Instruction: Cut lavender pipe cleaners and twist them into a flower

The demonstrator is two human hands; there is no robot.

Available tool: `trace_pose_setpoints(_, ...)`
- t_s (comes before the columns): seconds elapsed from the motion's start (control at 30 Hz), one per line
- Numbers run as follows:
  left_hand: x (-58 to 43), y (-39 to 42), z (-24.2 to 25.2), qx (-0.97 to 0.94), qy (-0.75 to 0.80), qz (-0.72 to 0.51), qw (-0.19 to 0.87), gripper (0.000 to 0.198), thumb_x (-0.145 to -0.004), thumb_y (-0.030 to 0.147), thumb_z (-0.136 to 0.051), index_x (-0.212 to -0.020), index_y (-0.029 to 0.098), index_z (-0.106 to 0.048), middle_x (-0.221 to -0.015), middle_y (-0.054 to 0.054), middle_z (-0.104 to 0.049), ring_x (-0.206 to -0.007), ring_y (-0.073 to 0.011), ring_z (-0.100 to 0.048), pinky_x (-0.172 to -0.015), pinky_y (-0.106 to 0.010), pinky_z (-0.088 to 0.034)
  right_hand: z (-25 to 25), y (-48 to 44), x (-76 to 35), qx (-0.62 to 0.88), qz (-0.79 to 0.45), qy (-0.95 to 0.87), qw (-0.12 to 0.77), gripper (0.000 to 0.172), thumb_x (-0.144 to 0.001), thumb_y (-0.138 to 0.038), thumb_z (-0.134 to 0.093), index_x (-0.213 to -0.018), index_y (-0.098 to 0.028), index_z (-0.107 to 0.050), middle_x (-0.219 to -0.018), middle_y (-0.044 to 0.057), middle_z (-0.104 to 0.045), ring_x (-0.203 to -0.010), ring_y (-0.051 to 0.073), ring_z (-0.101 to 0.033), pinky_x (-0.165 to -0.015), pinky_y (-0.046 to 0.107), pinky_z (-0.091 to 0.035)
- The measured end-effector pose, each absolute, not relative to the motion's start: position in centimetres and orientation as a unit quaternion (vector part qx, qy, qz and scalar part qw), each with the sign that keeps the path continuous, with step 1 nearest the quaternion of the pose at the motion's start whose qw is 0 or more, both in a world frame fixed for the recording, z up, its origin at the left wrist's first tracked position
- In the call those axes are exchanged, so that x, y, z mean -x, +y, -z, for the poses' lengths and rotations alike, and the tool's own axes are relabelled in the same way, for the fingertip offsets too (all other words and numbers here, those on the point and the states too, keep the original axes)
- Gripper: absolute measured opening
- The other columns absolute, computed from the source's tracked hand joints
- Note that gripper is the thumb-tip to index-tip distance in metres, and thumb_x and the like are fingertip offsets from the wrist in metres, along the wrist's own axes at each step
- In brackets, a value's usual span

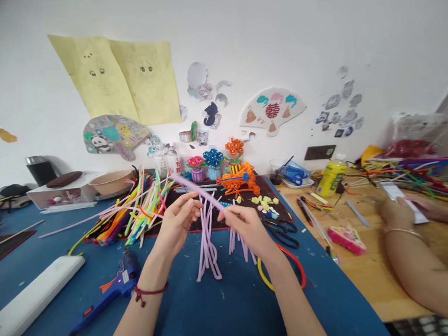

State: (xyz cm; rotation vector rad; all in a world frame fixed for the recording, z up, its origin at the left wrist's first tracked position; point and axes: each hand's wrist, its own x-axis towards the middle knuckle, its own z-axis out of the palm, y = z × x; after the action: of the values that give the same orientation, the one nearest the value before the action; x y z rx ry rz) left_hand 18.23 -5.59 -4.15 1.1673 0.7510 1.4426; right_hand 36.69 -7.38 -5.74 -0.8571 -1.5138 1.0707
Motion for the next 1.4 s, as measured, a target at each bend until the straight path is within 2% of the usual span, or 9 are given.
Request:
trace_pose_setpoints(0.1, -20.9, -5.9, 4.2, -0.621, 0.353, -0.507, 0.482, 0.024, -0.078, 0.030, -0.062, -0.096, 0.015, -0.066, -0.074, -0.004, -0.067, -0.059, -0.0107, -0.058, -0.056, -0.021, -0.044, 5.7, -9.0, -40.4, 0.339, -0.442, -0.493, 0.669, 0.024, -0.082, -0.039, -0.065, -0.081, -0.015, -0.068, -0.054, -0.006, -0.033, -0.048, 0.007, -0.027, -0.044, 0.023, -0.019)
trace_pose_setpoints(0.23, -24.5, -6.1, 6.2, -0.793, 0.475, -0.302, 0.234, 0.014, -0.079, 0.019, -0.054, -0.080, 0.018, -0.067, -0.075, -0.004, -0.069, -0.068, -0.0148, -0.062, -0.063, -0.023, -0.045, 6.3, -11.8, -44.8, 0.338, -0.395, -0.378, 0.766, 0.021, -0.075, -0.035, -0.073, -0.078, -0.015, -0.068, -0.051, -0.007, -0.033, -0.044, 0.005, -0.024, -0.040, 0.020, -0.018)
trace_pose_setpoints(0.33, -27.1, -6.1, 7.9, -0.823, 0.516, -0.204, 0.128, 0.018, -0.080, 0.016, -0.049, -0.082, 0.017, -0.068, -0.081, -0.007, -0.070, -0.077, -0.0191, -0.065, -0.068, -0.027, -0.046, 7.2, -13.2, -46.4, 0.363, -0.391, -0.334, 0.777, 0.024, -0.072, -0.036, -0.075, -0.079, -0.014, -0.069, -0.049, -0.007, -0.034, -0.043, 0.004, -0.026, -0.038, 0.019, -0.020)
trace_pose_setpoints(0.5, -30.7, -6.2, 8.8, -0.840, 0.516, -0.147, 0.087, 0.021, -0.085, 0.025, -0.050, -0.084, 0.014, -0.067, -0.085, -0.015, -0.069, -0.084, -0.0262, -0.067, -0.070, -0.033, -0.049, 8.5, -14.2, -47.1, 0.385, -0.395, -0.303, 0.777, 0.026, -0.070, -0.038, -0.076, -0.080, -0.015, -0.069, -0.050, -0.008, -0.035, -0.040, 0.003, -0.027, -0.035, 0.018, -0.020)
trace_pose_setpoints(0.7, -29.7, -4.7, 8.4, -0.811, 0.575, -0.104, 0.036, 0.026, -0.083, 0.005, -0.042, -0.098, 0.006, -0.064, -0.089, -0.022, -0.067, -0.090, -0.0301, -0.067, -0.075, -0.038, -0.050, 9.0, -14.5, -47.7, 0.388, -0.392, -0.280, 0.785, 0.026, -0.070, -0.038, -0.076, -0.080, -0.015, -0.068, -0.050, -0.008, -0.037, -0.038, 0.002, -0.025, -0.033, 0.017, -0.018)
trace_pose_setpoints(0.87, -28.4, -3.5, 8.6, -0.802, 0.589, -0.100, 0.028, 0.025, -0.084, 0.013, -0.045, -0.095, 0.007, -0.066, -0.092, -0.023, -0.066, -0.093, -0.0317, -0.066, -0.077, -0.041, -0.049, 8.7, -13.6, -45.9, 0.380, -0.417, -0.287, 0.774, 0.027, -0.071, -0.040, -0.074, -0.080, -0.015, -0.067, -0.050, -0.008, -0.036, -0.037, 0.003, -0.025, -0.034, 0.018, -0.017)
trace_pose_setpoints(1.1, -28.0, -3.3, 9.1, -0.779, 0.607, -0.126, 0.093, 0.020, -0.070, 0.011, -0.055, -0.085, 0.009, -0.068, -0.092, -0.020, -0.068, -0.089, -0.0299, -0.065, -0.074, -0.036, -0.048, 8.5, -12.4, -41.5, 0.380, -0.470, -0.303, 0.737, 0.030, -0.072, -0.044, -0.072, -0.080, -0.015, -0.067, -0.050, -0.008, -0.037, -0.037, 0.003, -0.024, -0.035, 0.020, -0.016)
trace_pose_setpoints(1.2, -27.0, -2.9, 8.7, -0.760, 0.611, -0.162, 0.149, 0.011, -0.069, 0.015, -0.056, -0.067, 0.012, -0.066, -0.073, -0.013, -0.067, -0.076, -0.0242, -0.065, -0.068, -0.030, -0.046, 8.6, -12.2, -39.6, 0.387, -0.487, -0.304, 0.722, 0.032, -0.072, -0.046, -0.071, -0.079, -0.016, -0.067, -0.051, -0.008, -0.038, -0.036, 0.004, -0.026, -0.035, 0.020, -0.017)
trace_pose_setpoints(1.4, -23.3, -2.5, 8.4, -0.727, 0.568, -0.221, 0.316, 0.036, -0.073, 0.026, -0.054, -0.039, 0.017, -0.046, -0.035, 0.003, -0.039, -0.038, -0.0082, -0.040, -0.043, -0.020, -0.029, 9.2, -11.4, -36.4, 0.380, -0.516, -0.290, 0.711, 0.032, -0.072, -0.047, -0.071, -0.080, -0.016, -0.066, -0.052, -0.008, -0.040, -0.035, 0.003, -0.028, -0.035, 0.020, -0.018)
